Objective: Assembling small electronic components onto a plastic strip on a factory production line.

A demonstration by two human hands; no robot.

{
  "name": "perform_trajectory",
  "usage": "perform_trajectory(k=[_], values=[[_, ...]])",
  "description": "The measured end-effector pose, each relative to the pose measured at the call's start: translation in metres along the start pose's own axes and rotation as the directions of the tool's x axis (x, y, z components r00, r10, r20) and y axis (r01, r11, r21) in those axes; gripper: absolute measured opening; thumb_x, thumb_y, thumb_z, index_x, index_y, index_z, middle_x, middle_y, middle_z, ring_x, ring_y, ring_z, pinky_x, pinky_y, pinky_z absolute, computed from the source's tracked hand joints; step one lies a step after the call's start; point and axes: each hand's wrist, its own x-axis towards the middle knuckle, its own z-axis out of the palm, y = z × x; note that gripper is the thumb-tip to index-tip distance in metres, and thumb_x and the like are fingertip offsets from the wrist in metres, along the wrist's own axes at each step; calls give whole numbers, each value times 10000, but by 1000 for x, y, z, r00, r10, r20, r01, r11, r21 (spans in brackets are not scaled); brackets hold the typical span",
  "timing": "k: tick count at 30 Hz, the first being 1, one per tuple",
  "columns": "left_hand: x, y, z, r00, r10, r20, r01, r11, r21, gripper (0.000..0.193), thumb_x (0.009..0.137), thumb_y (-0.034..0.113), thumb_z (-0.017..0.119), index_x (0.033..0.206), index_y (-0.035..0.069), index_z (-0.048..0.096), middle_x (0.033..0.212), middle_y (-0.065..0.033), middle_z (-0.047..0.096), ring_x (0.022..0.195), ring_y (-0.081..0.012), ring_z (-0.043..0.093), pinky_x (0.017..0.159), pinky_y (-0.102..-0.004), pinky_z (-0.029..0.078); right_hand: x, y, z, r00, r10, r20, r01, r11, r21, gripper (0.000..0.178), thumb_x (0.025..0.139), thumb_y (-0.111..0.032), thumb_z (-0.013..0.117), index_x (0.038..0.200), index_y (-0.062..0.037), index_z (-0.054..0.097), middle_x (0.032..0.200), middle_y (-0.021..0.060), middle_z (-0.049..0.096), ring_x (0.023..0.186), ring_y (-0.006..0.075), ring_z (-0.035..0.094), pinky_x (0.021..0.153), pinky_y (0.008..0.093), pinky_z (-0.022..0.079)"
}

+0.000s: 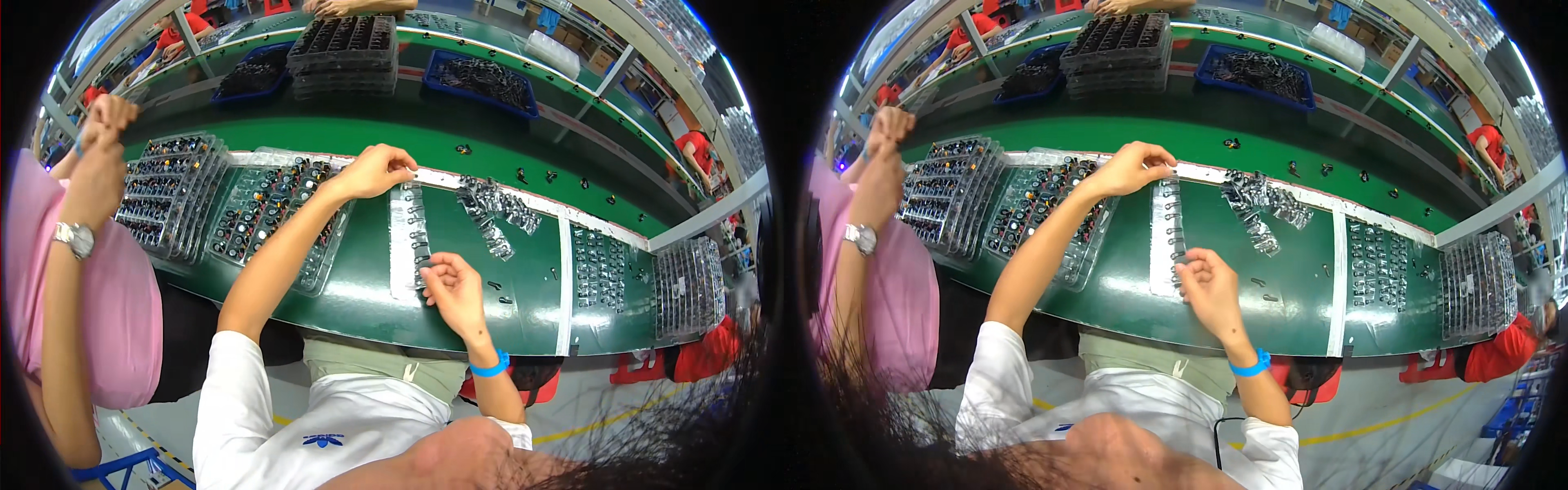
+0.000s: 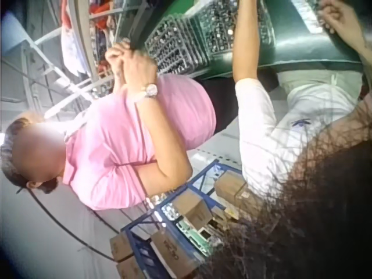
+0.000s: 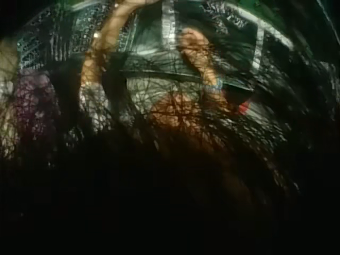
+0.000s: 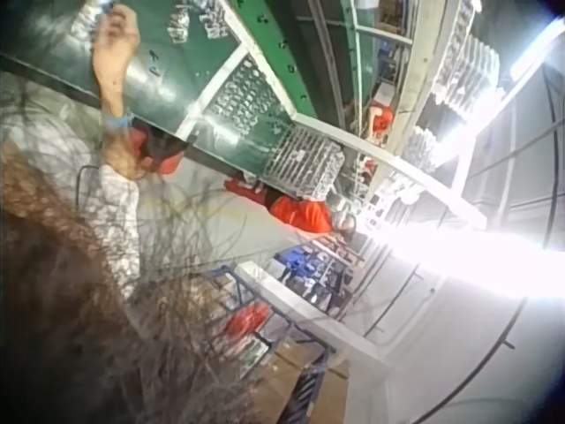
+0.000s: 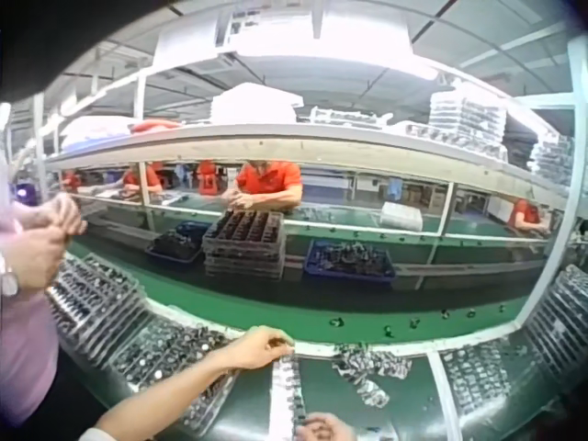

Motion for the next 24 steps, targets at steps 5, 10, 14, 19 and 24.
perform_trajectory(k=[5,10,14,19,24], values=[[1,-13,10,998,-35,44,31,995,98,166,878,67,776,1012,-28,752,886,-123,762,833,-182,724,787,-326,570,-4,-5,16,996,-88,5,87,967,-238,238,948,-51,733,1144,38,632,772,37,679,630,59,621,530,228,476],[0,-24,17,999,-16,41,10,990,140,119,875,37,766,959,-43,738,839,-114,743,785,-179,709,753,-324,564,3,4,21,979,-189,72,203,912,-356,149,945,-66,724,1042,46,706,788,75,717,604,61,591,545,262,471],[-3,-28,21,1000,-9,3,9,989,146,101,879,38,761,934,-40,729,831,-113,729,781,-185,700,744,-327,553,4,5,21,978,-200,60,205,871,-447,155,926,-75,732,1024,45,728,822,116,726,569,114,573,561,288,473],[-8,-30,25,999,36,-28,-32,990,140,110,858,56,764,919,-28,728,842,-153,720,799,-259,715,738,-369,555,2,3,22,959,-279,45,265,834,-484,145,904,-66,741,1015,28,735,821,139,712,546,164,550,565,321,469],[-11,-25,24,1000,10,-13,-7,978,208,108,862,62,764,920,-20,724,872,-163,713,850,-304,705,779,-403,554,-3,9,19,911,-367,189,396,652,-647,150,907,-110,753,1007,1,740,858,130,630,643,303,623,579,412,497]])
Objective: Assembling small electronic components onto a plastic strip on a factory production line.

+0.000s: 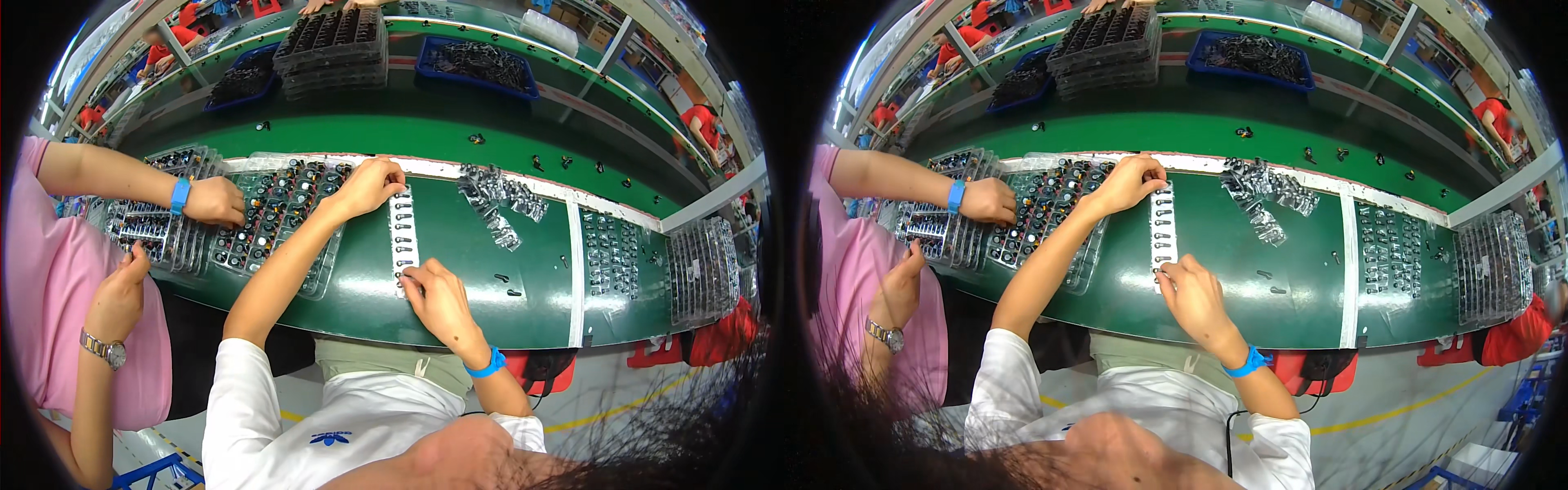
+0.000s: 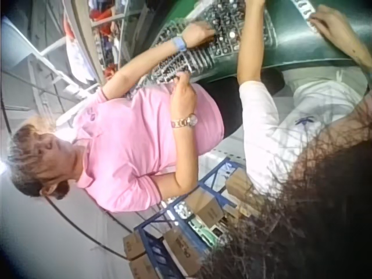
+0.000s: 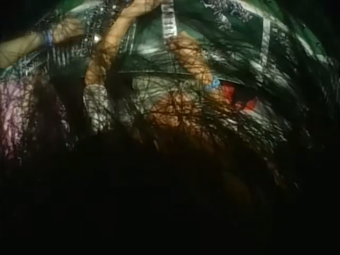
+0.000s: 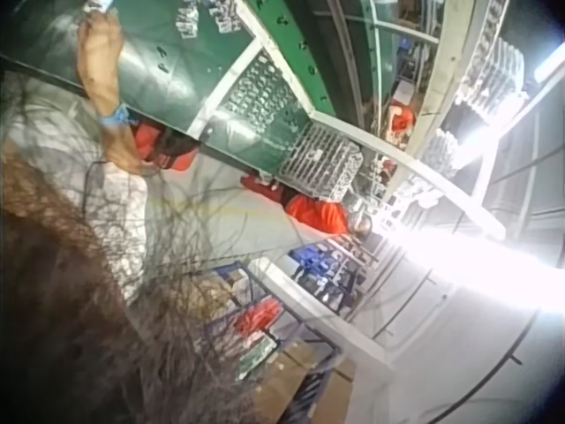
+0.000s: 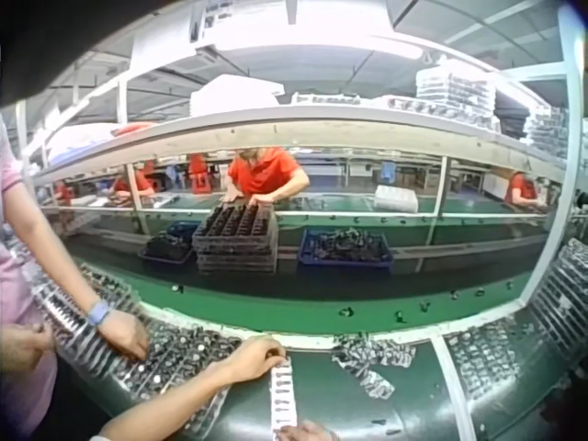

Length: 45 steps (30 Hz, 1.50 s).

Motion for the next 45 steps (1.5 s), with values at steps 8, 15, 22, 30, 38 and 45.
perform_trajectory(k=[8,15,22,30,38,45], values=[[-20,17,-2,990,94,-109,-71,978,198,240,959,115,652,1150,-26,690,1175,-212,671,1117,-389,644,975,-473,511,-12,-18,-8,997,-73,0,71,966,-250,349,881,-123,768,1214,-52,689,1150,146,585,904,327,625,717,447,524],[-64,51,18,984,142,104,-175,742,647,477,1028,168,515,1459,-36,486,1572,-228,442,1485,-361,397,1217,-492,318,-19,2,-11,938,-312,152,345,885,-312,410,874,-196,776,1225,-11,673,1395,122,592,1312,327,527,1046,483,451],[-69,39,35,981,127,145,-190,766,614,554,1045,272,532,1490,-46,445,1562,-244,439,1494,-365,374,1229,-487,294,-22,7,-18,932,-281,230,333,914,-232,450,871,-228,780,1239,1,660,1392,142,611,1319,343,541,1065,478,461],[-69,51,64,992,111,56,-122,792,598,619,1069,347,493,1550,-24,376,1617,-227,374,1519,-367,330,1249,-502,237,-46,-2,-3,963,-226,146,266,887,-378,530,841,-196,798,1287,36,628,1456,185,566,1333,375,523,1106,521,415],[-76,59,47,992,112,50,-123,878,463,591,1057,326,532,1515,-32,422,1624,-254,340,1513,-393,326,1237,-526,251,-29,-5,-38,949,-174,264,227,956,-184,413,935,-148,714,1305,11,623,1416,177,596,1312,367,543,1076,471,434],[-116,83,40,992,10,-122,24,961,276,519,1007,292,627,1392,-45,537,1474,-227,508,1413,-420,443,1154,-501,394,36,12,-72,990,-126,61,130,989,-75,112,932,-15,682,1036,-5,722,1003,158,720,916,340,710,805,393,569]])
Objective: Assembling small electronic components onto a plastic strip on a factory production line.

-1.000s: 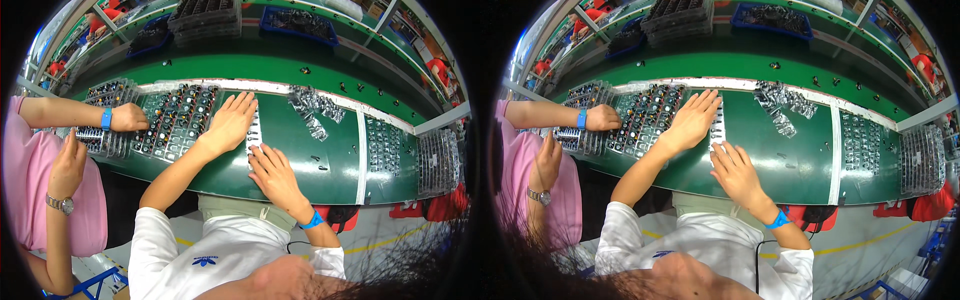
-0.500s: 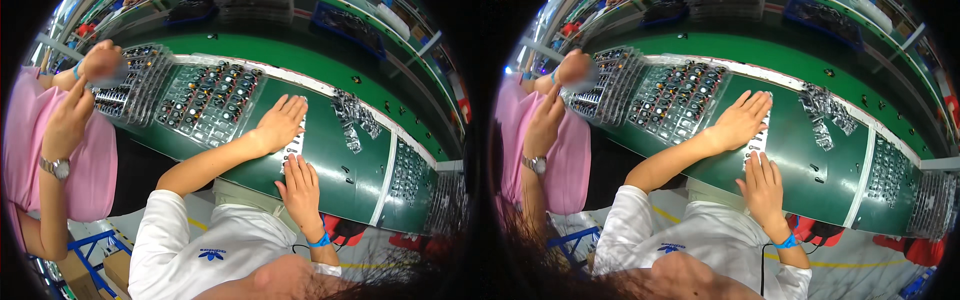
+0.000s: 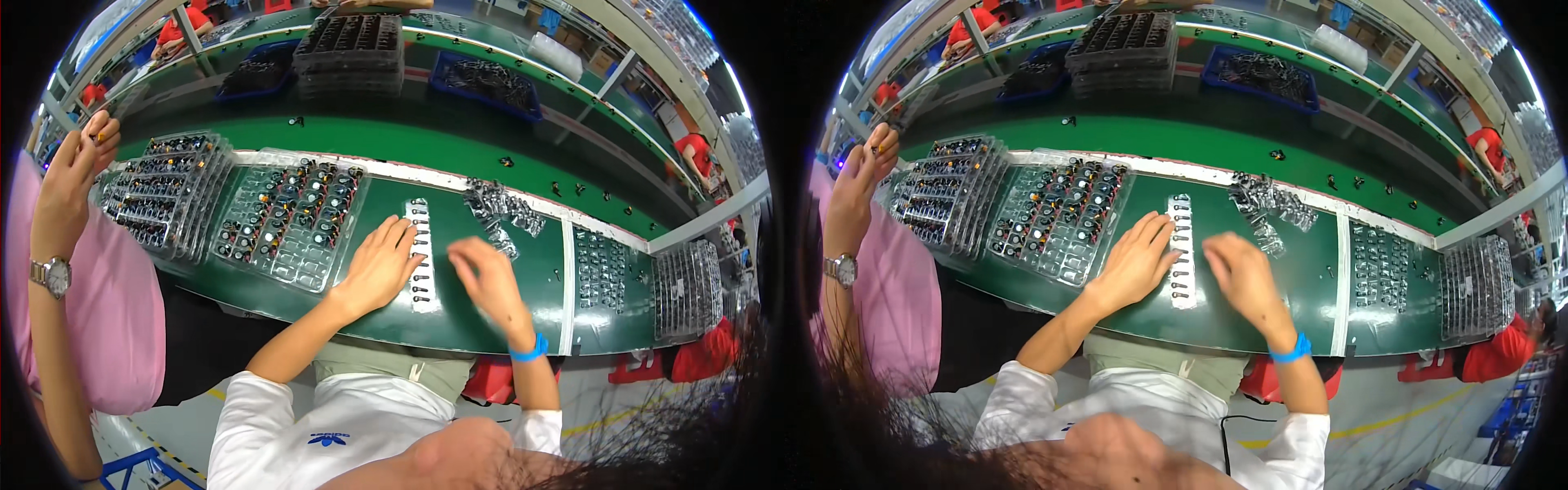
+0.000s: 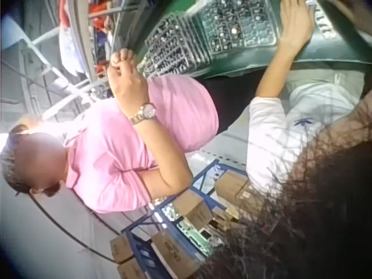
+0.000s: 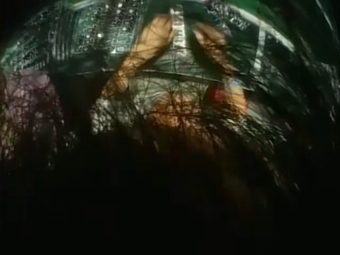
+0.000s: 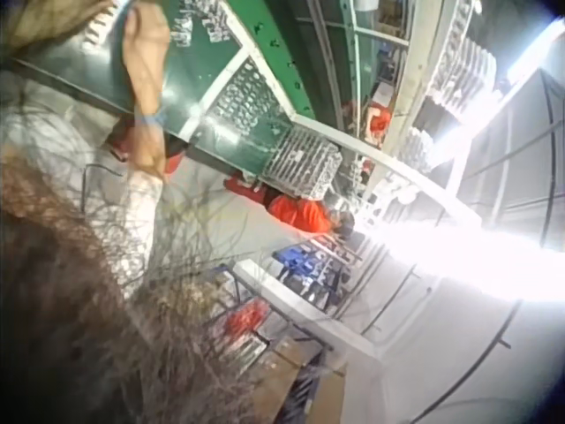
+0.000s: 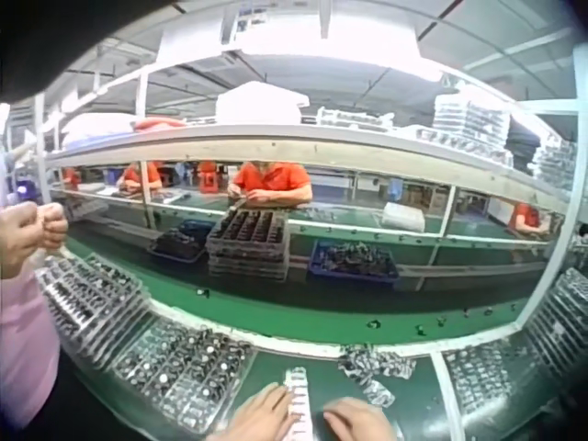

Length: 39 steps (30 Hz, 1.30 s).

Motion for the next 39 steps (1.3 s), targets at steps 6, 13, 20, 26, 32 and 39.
perform_trajectory(k=[6,13,20,26,32,39], values=[[14,3,17,996,85,-24,-84,995,62,598,962,328,678,1406,-42,524,1510,-209,471,1380,-393,439,1075,-494,433,87,53,32,956,-291,-31,271,921,-281,159,901,-93,704,1047,-34,723,969,122,723,912,342,696,780,435,571],[9,-12,30,997,70,-15,-68,992,104,666,971,403,659,1428,-61,518,1541,-227,448,1330,-396,454,1097,-502,368,115,57,51,906,-336,257,416,821,-392,300,793,-103,662,1083,-46,711,885,83,728,862,281,707,745,406,568],[12,-5,26,998,11,59,-18,994,107,676,977,405,641,1443,-66,504,1561,-227,426,1367,-387,424,1118,-498,351,116,54,49,885,-396,245,465,768,-440,130,741,-147,725,816,-92,633,749,53,681,782,234,676,690,367,535],[12,-9,25,998,42,50,-48,991,121,657,983,392,634,1448,-55,506,1579,-222,404,1370,-381,428,1110,-479,372,115,61,58,994,-107,6,107,988,-113,159,813,-37,714,971,-39,734,838,120,719,794,292,714,692,400,561],[9,1,12,999,37,-39,-35,997,63,544,982,284,647,1415,-28,540,1524,-210,468,1339,-372,466,1066,-474,437,113,61,54,983,-1,-181,-4,1000,-27,191,891,30,662,1069,5,726,940,150,703,741,285,677,688,362,547],[24,-64,-77,971,70,-230,-44,992,116,207,887,-9,640,1084,-5,702,1049,-145,696,996,-351,627,885,-435,535,84,19,14,978,-62,-199,87,989,121,198,939,40,671,1131,17,715,952,143,681,809,278,671,755,333,532]])
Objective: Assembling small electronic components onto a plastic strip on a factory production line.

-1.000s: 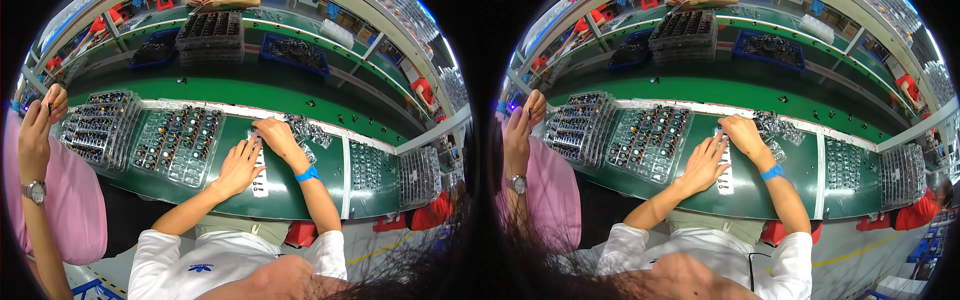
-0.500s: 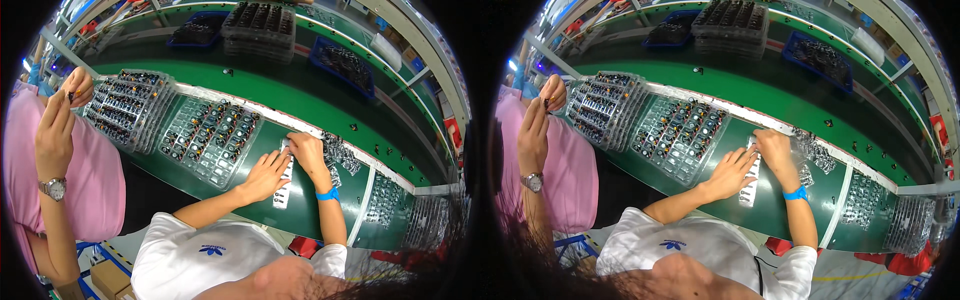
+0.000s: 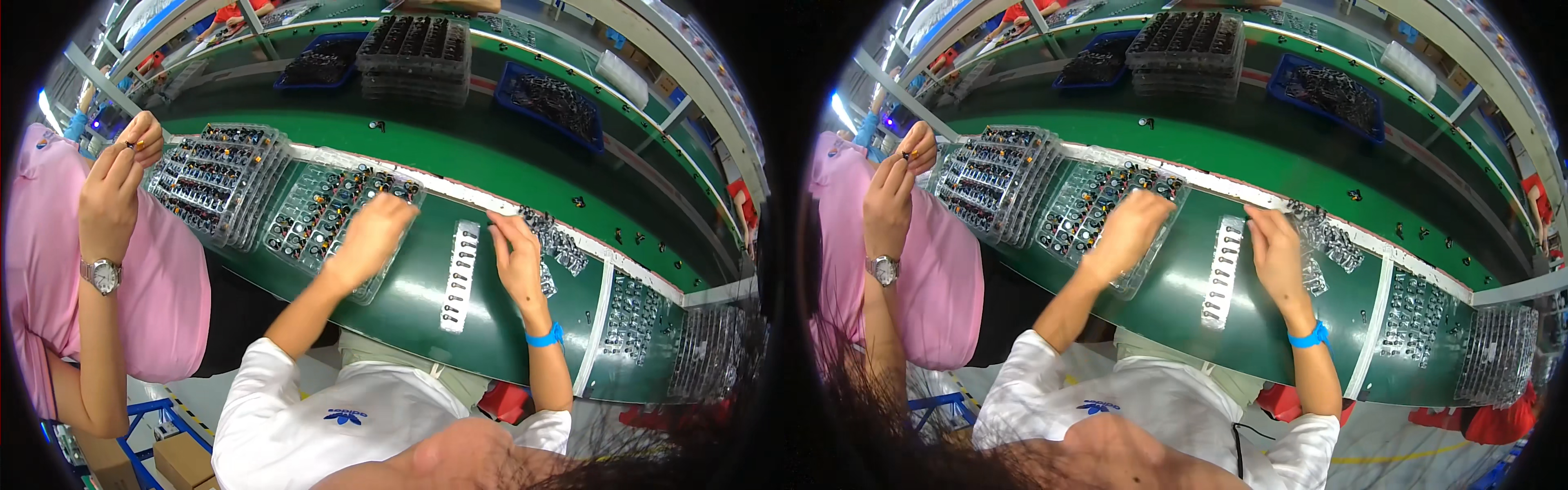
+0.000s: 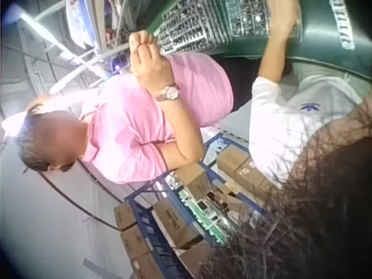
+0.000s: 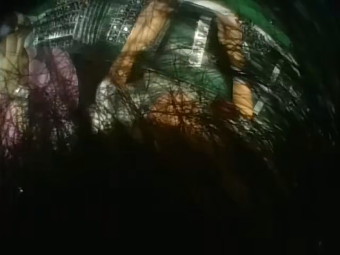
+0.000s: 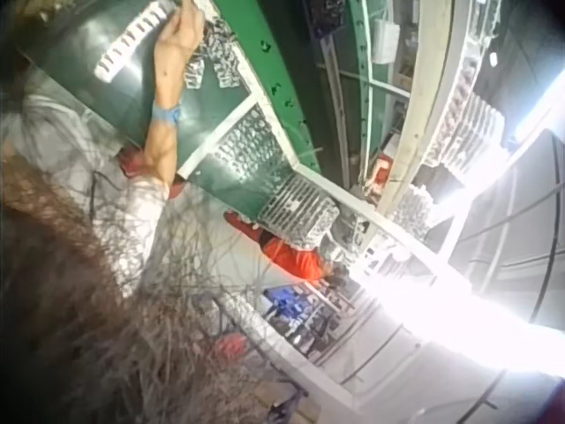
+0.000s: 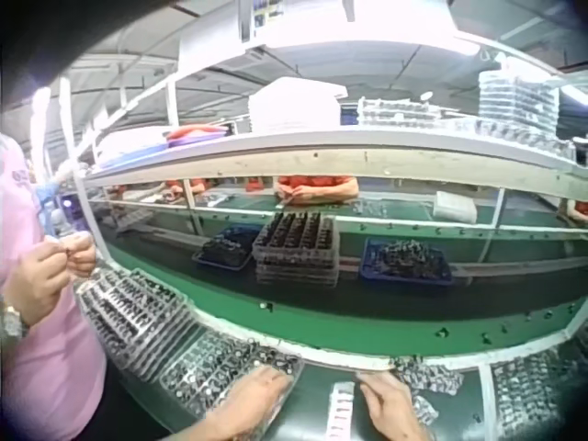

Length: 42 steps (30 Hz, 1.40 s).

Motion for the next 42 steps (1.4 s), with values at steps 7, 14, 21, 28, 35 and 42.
perform_trajectory(k=[7,14,21,28,35,42], values=[[11,-42,2,934,29,357,-93,982,164,177,871,69,719,1044,56,750,1021,-71,685,1026,-286,611,891,-404,536,-33,7,-12,995,95,-7,-91,973,212,97,910,8,738,1003,34,731,917,105,736,801,170,721,728,270,562],[30,-39,-4,887,24,461,-113,979,167,179,873,154,743,1016,49,762,1031,-83,713,1066,-286,614,935,-405,525,-50,7,-21,994,104,44,-112,956,271,144,914,18,727,1055,42,746,916,108,738,797,168,730,722,265,580],[28,38,-6,975,-186,118,217,907,-361,206,897,50,768,1094,-3,741,980,-120,755,830,-209,723,755,-327,563,-48,-2,-22,988,154,-32,-133,928,349,154,886,38,752,1040,40,755,911,114,764,837,176,746,744,271,598],[8,69,60,970,-179,162,236,571,-786,242,926,-6,733,1165,-38,708,1205,-153,727,1049,-202,725,915,-324,605,-50,-2,-23,992,52,-114,-12,945,326,176,846,55,777,1019,26,773,1047,156,778,933,233,752,814,316,600],[-3,70,61,958,-233,165,257,452,-854,258,912,-42,744,1165,-57,697,1084,-114,713,984,-174,714,894,-301,606,-45,-10,-24,999,-48,13,42,954,296,197,806,77,788,996,29,767,1070,154,774,921,254,750,795,325,605],[-3,66,61,984,-135,115,173,599,-782,278,861,-16,798,1131,-12,732,1050,-120,734,883,-178,721,774,-290,591,-52,-7,-21,998,-28,63,12,969,246,208,796,82,787,998,36,765,1027,155,772,887,262,754,743,326,609]])
